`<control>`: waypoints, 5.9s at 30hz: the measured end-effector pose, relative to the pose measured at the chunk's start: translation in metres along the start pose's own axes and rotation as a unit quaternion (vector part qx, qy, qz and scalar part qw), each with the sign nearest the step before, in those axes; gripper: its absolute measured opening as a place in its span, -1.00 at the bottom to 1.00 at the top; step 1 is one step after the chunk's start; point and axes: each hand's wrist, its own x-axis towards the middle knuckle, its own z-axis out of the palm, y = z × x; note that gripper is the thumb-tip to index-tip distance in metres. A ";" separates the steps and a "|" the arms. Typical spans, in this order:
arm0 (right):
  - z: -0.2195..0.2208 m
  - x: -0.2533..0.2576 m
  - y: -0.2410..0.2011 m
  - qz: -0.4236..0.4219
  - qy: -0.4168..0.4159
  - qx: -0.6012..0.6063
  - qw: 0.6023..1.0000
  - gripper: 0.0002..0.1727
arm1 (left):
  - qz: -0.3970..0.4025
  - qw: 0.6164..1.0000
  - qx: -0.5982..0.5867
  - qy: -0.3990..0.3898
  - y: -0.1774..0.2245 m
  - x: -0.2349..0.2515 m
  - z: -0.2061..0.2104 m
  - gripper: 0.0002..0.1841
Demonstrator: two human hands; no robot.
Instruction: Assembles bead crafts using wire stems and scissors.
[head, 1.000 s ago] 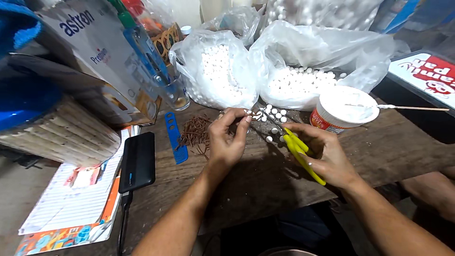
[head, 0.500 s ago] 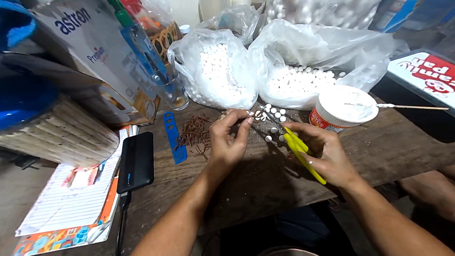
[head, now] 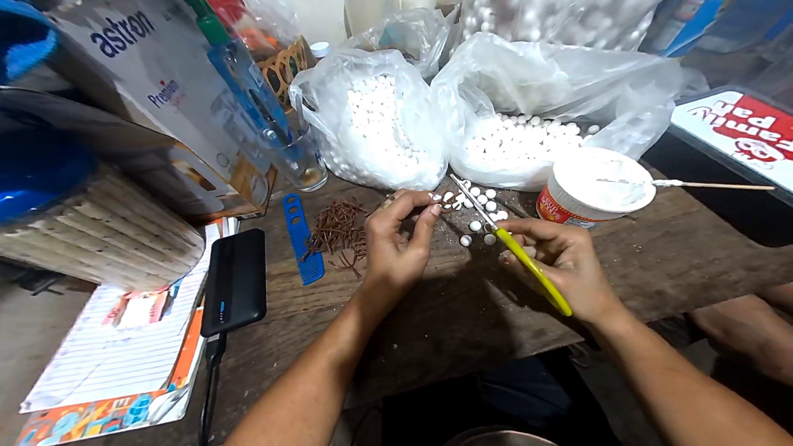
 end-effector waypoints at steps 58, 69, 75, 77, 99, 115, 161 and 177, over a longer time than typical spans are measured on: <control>-0.010 0.002 0.003 0.074 -0.116 0.010 0.990 -0.40 | -0.021 0.990 0.135 0.021 0.006 -0.001 0.001 -0.88; -0.011 0.003 0.003 0.089 -0.109 0.006 0.990 -0.42 | 0.036 0.983 0.177 0.002 0.006 -0.004 0.003 -0.86; -0.011 0.004 0.002 0.091 -0.111 0.005 0.990 -0.41 | 0.034 0.982 0.183 0.000 0.005 -0.004 0.004 -0.86; -0.010 0.004 0.002 0.091 -0.111 0.000 0.990 -0.41 | 0.034 0.982 0.188 -0.002 0.006 -0.004 0.003 -0.86; -0.008 0.003 0.001 0.076 -0.113 -0.007 0.991 -0.44 | 0.020 0.985 0.169 -0.016 0.008 -0.006 0.006 -0.87; -0.009 0.001 0.004 0.064 -0.099 -0.017 0.993 -0.38 | 0.023 0.983 0.180 0.017 0.006 -0.005 0.005 -0.87; -0.009 -0.003 0.002 0.061 -0.091 0.026 0.994 -0.69 | 0.039 0.982 0.182 -0.031 0.005 -0.004 0.000 -0.84; 0.008 -0.024 -0.003 -0.112 -0.101 -0.439 0.886 -0.46 | -0.084 0.991 0.107 0.009 0.007 0.002 -0.001 -0.97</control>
